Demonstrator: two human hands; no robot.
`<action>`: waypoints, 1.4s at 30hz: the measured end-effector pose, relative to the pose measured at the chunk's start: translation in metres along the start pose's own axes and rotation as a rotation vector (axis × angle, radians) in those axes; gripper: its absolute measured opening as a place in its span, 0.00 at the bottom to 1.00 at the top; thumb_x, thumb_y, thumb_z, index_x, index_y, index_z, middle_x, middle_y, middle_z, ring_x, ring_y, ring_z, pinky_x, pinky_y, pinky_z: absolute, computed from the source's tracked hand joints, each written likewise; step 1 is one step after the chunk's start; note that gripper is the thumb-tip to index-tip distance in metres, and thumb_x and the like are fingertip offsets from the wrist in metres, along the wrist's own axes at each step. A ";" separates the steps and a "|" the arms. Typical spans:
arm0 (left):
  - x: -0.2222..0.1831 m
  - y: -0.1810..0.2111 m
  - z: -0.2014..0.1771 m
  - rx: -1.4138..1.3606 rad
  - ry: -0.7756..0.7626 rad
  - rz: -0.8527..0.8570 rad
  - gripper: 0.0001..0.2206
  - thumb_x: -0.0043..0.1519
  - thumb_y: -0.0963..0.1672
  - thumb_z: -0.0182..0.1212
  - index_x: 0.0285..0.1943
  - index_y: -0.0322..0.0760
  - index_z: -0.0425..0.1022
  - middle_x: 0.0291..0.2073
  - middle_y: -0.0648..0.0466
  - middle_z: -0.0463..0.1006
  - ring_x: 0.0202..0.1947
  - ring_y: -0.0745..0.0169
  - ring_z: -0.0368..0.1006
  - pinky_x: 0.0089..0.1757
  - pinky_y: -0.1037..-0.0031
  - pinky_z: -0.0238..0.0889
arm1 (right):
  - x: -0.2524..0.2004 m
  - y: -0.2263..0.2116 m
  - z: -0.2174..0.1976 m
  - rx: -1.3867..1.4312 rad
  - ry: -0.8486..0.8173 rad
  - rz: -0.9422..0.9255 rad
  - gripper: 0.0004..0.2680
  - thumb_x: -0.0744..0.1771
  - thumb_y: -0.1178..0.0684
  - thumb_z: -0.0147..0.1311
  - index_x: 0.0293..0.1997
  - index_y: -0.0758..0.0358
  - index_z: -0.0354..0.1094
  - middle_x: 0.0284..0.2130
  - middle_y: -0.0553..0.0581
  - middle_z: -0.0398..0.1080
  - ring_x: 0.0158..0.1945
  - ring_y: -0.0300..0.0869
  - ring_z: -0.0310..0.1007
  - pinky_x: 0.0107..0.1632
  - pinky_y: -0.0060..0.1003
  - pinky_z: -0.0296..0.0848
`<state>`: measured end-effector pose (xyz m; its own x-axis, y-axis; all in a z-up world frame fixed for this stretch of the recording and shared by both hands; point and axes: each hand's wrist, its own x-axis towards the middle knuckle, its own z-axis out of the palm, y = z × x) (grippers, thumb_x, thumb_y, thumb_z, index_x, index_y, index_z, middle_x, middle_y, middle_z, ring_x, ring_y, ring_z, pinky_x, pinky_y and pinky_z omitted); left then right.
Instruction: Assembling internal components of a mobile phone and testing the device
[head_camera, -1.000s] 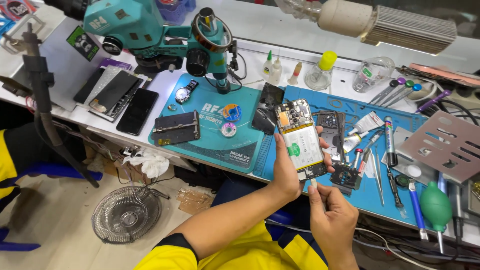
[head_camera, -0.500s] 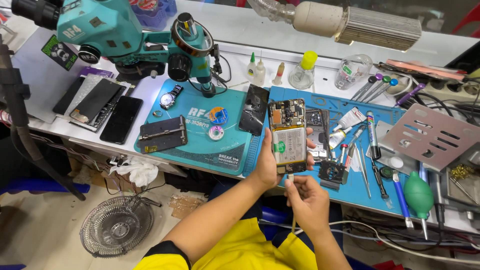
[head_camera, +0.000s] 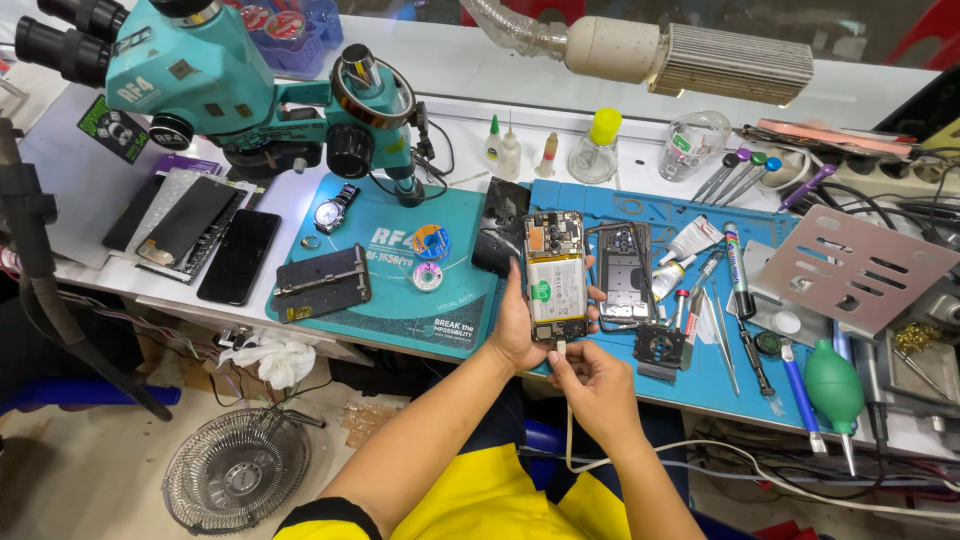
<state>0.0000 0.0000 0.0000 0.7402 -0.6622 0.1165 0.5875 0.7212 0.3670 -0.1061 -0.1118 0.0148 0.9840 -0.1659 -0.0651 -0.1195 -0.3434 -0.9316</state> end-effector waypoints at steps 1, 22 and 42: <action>0.001 0.001 0.000 0.002 -0.003 0.001 0.46 0.62 0.68 0.38 0.75 0.32 0.60 0.48 0.37 0.77 0.39 0.48 0.76 0.42 0.60 0.74 | 0.001 0.001 0.001 0.000 0.001 -0.003 0.07 0.66 0.50 0.60 0.37 0.62 0.76 0.24 0.54 0.81 0.29 0.37 0.84 0.37 0.30 0.84; 0.002 -0.001 -0.007 0.019 0.025 -0.001 0.33 0.68 0.56 0.34 0.75 0.32 0.62 0.48 0.39 0.77 0.41 0.46 0.77 0.44 0.58 0.73 | 0.002 -0.001 0.000 -0.025 -0.002 0.026 0.06 0.66 0.50 0.61 0.37 0.61 0.77 0.24 0.53 0.81 0.29 0.37 0.85 0.37 0.29 0.83; -0.001 0.000 -0.006 0.029 0.009 0.013 0.34 0.70 0.57 0.31 0.77 0.32 0.61 0.51 0.36 0.78 0.41 0.47 0.78 0.46 0.60 0.72 | 0.004 0.002 0.007 0.018 0.055 0.106 0.07 0.65 0.52 0.62 0.37 0.65 0.78 0.24 0.56 0.82 0.28 0.40 0.86 0.38 0.32 0.86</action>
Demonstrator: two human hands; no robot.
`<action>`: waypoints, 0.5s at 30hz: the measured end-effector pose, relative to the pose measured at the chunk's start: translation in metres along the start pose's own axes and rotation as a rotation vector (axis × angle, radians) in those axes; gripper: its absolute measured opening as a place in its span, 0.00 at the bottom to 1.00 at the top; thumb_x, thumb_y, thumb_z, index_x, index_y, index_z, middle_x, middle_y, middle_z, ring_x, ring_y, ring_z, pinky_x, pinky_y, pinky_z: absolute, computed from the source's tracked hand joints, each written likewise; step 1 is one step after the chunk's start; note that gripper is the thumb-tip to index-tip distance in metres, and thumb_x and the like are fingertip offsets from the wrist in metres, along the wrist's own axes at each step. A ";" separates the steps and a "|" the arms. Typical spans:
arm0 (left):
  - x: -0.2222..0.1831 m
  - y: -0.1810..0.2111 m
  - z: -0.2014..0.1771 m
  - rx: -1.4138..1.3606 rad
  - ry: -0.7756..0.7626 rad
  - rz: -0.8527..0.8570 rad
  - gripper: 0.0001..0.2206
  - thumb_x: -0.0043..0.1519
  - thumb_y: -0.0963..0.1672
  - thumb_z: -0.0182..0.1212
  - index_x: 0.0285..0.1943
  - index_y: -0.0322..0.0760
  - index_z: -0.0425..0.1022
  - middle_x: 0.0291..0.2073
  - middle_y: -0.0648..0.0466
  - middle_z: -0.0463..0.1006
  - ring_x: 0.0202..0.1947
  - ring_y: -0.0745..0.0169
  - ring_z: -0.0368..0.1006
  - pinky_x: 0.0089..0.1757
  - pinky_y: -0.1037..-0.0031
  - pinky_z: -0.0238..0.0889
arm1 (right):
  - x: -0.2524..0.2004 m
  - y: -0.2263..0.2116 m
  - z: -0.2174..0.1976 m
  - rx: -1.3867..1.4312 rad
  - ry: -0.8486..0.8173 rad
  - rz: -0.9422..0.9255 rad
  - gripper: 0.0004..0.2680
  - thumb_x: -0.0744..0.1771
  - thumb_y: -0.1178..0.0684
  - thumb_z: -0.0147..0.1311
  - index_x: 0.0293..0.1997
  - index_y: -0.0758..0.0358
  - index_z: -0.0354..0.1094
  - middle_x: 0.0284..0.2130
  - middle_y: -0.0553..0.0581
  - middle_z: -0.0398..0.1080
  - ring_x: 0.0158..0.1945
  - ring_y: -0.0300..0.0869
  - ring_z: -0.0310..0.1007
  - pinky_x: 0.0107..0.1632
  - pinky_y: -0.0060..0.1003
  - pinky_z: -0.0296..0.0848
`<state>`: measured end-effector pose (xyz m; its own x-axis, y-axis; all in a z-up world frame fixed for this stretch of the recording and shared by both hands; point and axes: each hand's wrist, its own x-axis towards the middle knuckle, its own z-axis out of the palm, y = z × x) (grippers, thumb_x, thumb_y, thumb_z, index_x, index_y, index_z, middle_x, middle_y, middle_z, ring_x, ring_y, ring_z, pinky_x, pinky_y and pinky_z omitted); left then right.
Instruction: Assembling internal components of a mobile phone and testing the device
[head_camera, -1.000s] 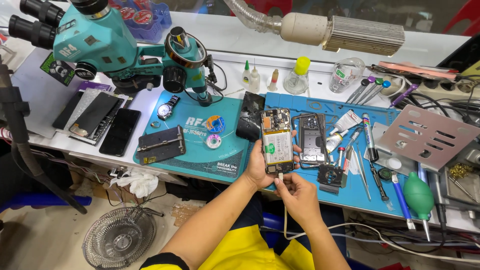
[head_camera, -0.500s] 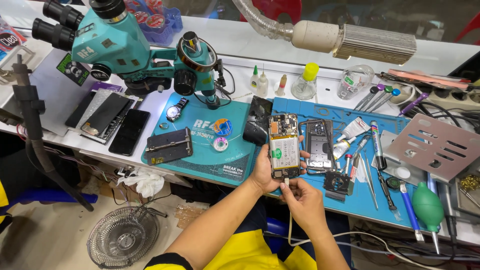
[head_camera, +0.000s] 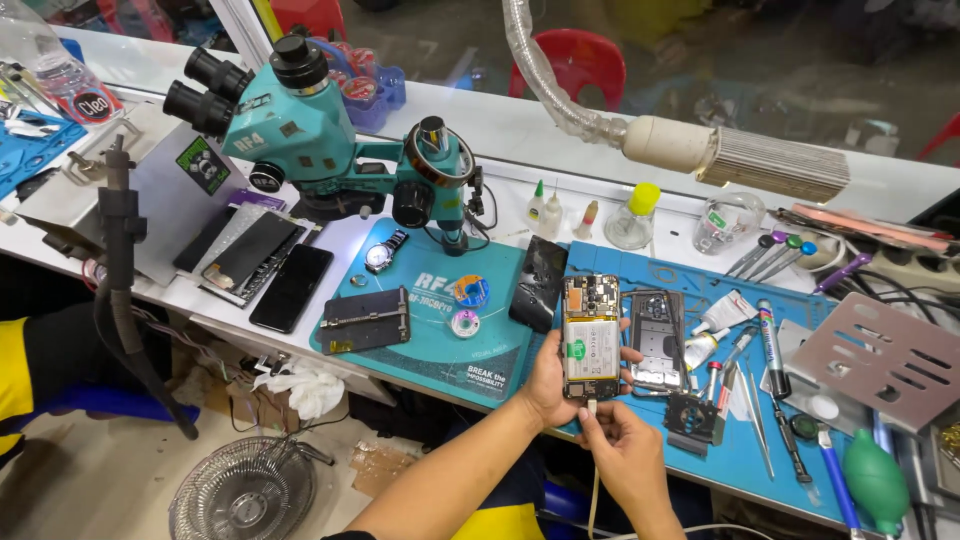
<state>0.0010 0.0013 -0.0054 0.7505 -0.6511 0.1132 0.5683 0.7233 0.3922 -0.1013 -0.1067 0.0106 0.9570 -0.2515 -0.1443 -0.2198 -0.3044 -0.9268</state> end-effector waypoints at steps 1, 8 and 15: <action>-0.001 0.001 0.002 -0.003 -0.007 -0.005 0.34 0.70 0.57 0.31 0.77 0.32 0.61 0.51 0.36 0.78 0.41 0.47 0.78 0.46 0.60 0.72 | 0.000 -0.002 0.000 -0.003 0.009 0.000 0.07 0.65 0.52 0.62 0.37 0.65 0.78 0.24 0.56 0.82 0.28 0.40 0.86 0.38 0.32 0.86; 0.001 0.000 0.003 -0.047 0.004 -0.044 0.34 0.67 0.57 0.35 0.76 0.33 0.61 0.51 0.36 0.77 0.40 0.46 0.76 0.42 0.62 0.72 | -0.004 -0.007 -0.003 -0.041 0.006 -0.006 0.06 0.65 0.51 0.61 0.35 0.61 0.78 0.23 0.54 0.82 0.29 0.38 0.87 0.37 0.30 0.83; 0.000 0.002 0.005 0.009 0.039 -0.030 0.34 0.67 0.57 0.36 0.76 0.34 0.61 0.51 0.36 0.78 0.40 0.46 0.76 0.44 0.62 0.70 | -0.005 -0.009 -0.004 -0.065 -0.014 -0.013 0.07 0.65 0.49 0.61 0.36 0.60 0.77 0.22 0.53 0.82 0.28 0.37 0.85 0.35 0.30 0.84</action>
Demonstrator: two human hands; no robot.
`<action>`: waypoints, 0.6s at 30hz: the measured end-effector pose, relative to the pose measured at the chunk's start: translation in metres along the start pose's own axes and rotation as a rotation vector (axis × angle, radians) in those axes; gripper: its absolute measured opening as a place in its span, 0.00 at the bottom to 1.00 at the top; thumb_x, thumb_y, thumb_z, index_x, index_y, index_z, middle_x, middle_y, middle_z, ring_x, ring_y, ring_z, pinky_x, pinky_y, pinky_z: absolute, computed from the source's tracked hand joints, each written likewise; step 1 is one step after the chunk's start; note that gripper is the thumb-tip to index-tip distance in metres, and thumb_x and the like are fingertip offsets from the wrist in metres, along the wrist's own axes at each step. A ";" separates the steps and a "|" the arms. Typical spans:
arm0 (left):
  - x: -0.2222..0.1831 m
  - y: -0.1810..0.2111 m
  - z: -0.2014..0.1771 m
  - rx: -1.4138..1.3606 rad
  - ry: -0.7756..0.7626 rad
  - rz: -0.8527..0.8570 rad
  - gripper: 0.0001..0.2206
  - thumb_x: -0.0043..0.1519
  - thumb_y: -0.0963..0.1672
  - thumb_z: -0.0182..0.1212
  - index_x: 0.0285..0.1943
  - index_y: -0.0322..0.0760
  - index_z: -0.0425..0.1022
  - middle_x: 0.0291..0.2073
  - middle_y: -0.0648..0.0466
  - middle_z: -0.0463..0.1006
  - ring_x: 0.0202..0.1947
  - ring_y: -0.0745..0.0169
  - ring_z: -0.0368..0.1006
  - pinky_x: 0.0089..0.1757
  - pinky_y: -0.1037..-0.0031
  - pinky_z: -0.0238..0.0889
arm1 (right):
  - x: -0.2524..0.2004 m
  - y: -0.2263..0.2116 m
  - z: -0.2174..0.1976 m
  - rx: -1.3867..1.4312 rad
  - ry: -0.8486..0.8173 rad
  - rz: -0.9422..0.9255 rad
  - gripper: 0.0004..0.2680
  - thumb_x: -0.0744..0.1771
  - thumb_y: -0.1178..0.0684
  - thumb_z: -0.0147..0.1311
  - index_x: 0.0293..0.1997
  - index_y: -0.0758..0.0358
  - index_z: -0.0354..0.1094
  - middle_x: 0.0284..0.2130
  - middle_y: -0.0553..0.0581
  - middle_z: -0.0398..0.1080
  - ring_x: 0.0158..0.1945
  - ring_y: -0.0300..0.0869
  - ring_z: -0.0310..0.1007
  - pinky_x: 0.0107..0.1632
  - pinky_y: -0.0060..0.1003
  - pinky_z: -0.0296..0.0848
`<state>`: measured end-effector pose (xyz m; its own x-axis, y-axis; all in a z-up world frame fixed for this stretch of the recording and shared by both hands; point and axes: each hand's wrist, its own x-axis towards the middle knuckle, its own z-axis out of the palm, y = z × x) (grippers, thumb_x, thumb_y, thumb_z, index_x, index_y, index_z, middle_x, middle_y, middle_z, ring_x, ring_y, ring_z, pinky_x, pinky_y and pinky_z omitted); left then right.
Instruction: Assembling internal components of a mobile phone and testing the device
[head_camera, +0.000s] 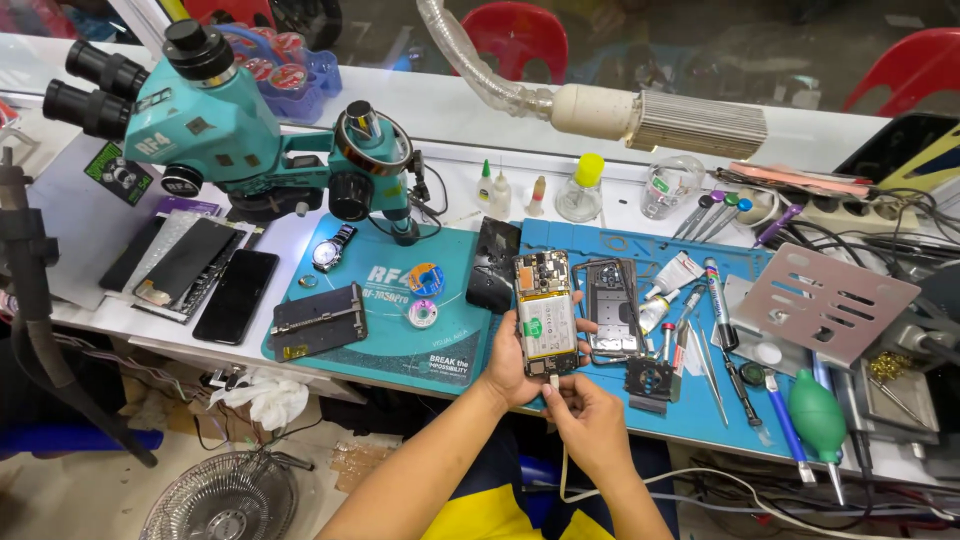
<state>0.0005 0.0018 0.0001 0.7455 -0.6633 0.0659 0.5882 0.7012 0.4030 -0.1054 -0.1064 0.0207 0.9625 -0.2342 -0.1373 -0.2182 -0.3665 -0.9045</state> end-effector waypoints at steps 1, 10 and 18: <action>0.002 0.002 0.001 0.003 -0.006 -0.003 0.34 0.67 0.57 0.36 0.76 0.34 0.61 0.51 0.36 0.78 0.40 0.46 0.76 0.44 0.62 0.70 | 0.003 0.000 0.000 0.002 0.006 -0.003 0.07 0.65 0.49 0.61 0.36 0.60 0.77 0.22 0.53 0.82 0.28 0.37 0.85 0.35 0.30 0.84; -0.003 0.002 0.009 -0.001 0.066 0.013 0.33 0.67 0.57 0.36 0.75 0.33 0.63 0.50 0.36 0.78 0.39 0.47 0.78 0.44 0.62 0.72 | 0.002 0.001 -0.001 0.056 -0.022 0.006 0.07 0.65 0.50 0.61 0.34 0.62 0.77 0.24 0.53 0.81 0.28 0.40 0.88 0.35 0.29 0.85; -0.001 0.002 0.010 -0.015 0.046 -0.010 0.33 0.67 0.57 0.35 0.74 0.34 0.63 0.50 0.37 0.78 0.39 0.47 0.77 0.43 0.59 0.73 | 0.002 0.000 -0.002 0.033 -0.033 0.021 0.07 0.66 0.49 0.60 0.35 0.60 0.77 0.25 0.53 0.82 0.30 0.39 0.88 0.35 0.30 0.85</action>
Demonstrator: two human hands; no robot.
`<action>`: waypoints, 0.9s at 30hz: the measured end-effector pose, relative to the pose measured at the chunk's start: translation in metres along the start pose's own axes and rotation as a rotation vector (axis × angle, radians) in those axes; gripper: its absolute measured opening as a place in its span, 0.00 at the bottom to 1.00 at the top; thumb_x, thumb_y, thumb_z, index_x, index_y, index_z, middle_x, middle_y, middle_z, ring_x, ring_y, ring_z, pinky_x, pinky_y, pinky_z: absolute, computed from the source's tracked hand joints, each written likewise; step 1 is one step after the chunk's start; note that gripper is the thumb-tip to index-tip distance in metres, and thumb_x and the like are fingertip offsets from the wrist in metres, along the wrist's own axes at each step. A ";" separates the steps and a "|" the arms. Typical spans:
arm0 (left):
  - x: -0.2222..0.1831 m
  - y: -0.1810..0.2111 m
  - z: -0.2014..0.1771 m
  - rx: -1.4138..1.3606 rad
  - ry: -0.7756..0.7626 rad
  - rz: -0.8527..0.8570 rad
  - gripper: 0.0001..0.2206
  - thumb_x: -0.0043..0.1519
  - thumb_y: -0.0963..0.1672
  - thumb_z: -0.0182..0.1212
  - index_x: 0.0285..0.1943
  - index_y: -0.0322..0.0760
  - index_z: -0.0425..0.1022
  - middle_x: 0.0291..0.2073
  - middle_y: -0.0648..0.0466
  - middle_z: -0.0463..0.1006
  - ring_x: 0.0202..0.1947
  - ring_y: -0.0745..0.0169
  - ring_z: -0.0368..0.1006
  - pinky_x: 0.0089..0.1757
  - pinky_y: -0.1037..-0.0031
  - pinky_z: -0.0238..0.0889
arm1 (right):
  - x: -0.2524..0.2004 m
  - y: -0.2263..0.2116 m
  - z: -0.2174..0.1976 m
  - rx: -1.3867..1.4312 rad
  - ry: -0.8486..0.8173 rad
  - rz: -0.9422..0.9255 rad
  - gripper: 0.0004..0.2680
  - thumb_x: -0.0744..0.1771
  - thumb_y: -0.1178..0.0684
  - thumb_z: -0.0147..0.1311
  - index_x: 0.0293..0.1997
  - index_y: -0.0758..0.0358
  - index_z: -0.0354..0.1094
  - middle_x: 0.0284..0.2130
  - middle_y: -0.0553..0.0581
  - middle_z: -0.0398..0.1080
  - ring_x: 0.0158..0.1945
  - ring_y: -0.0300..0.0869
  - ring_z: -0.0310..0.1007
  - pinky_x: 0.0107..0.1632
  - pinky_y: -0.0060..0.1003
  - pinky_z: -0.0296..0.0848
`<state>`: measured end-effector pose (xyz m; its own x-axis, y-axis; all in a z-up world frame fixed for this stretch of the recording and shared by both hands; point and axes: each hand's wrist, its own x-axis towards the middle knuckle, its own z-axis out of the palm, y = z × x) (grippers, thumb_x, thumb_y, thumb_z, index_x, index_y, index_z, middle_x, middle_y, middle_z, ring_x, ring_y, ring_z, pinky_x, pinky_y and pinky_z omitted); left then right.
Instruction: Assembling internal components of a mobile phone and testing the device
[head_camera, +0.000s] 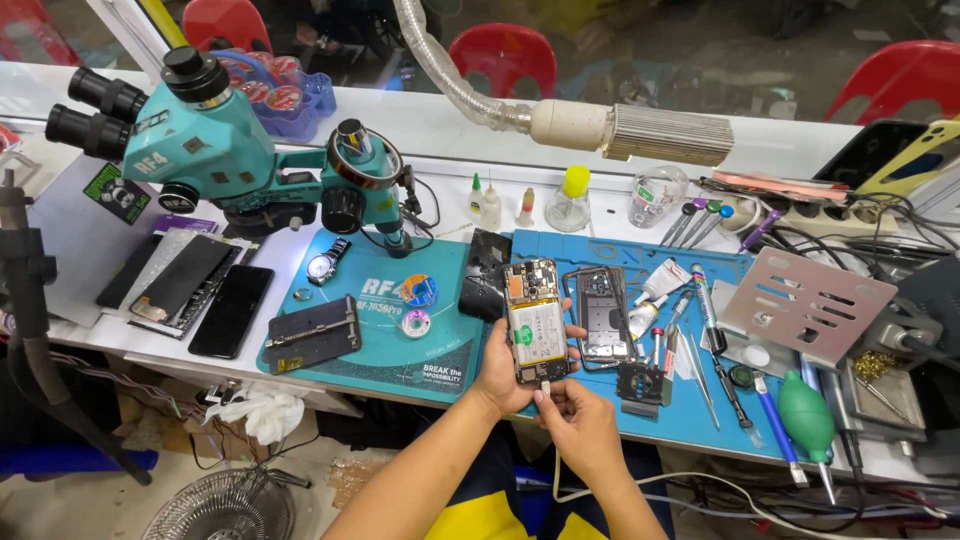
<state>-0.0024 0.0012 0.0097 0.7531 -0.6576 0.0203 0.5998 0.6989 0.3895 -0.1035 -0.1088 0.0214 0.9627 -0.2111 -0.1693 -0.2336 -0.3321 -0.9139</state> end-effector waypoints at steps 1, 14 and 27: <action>-0.001 -0.001 -0.002 -0.002 0.003 -0.002 0.33 0.67 0.57 0.35 0.74 0.34 0.63 0.50 0.37 0.78 0.39 0.47 0.77 0.43 0.59 0.73 | -0.002 0.001 0.001 0.000 0.000 0.004 0.07 0.66 0.49 0.60 0.35 0.60 0.77 0.25 0.53 0.82 0.30 0.39 0.88 0.35 0.30 0.85; -0.001 -0.003 -0.001 0.059 -0.010 0.020 0.34 0.68 0.57 0.38 0.75 0.31 0.61 0.48 0.42 0.76 0.40 0.53 0.75 0.45 0.64 0.72 | -0.004 0.003 0.001 0.036 0.013 -0.043 0.07 0.66 0.50 0.59 0.37 0.61 0.78 0.26 0.53 0.82 0.30 0.40 0.88 0.36 0.30 0.85; 0.002 -0.012 0.017 0.758 0.482 0.461 0.21 0.55 0.41 0.73 0.58 0.32 0.76 0.35 0.55 0.77 0.35 0.71 0.76 0.39 0.79 0.71 | -0.013 0.013 -0.022 0.392 0.103 -0.151 0.14 0.72 0.49 0.43 0.46 0.71 0.74 0.26 0.59 0.74 0.22 0.42 0.74 0.32 0.39 0.79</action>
<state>-0.0131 -0.0134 0.0207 0.9977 -0.0675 0.0082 0.0183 0.3831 0.9235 -0.1217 -0.1308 0.0194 0.9589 -0.2837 -0.0033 -0.0023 0.0038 -1.0000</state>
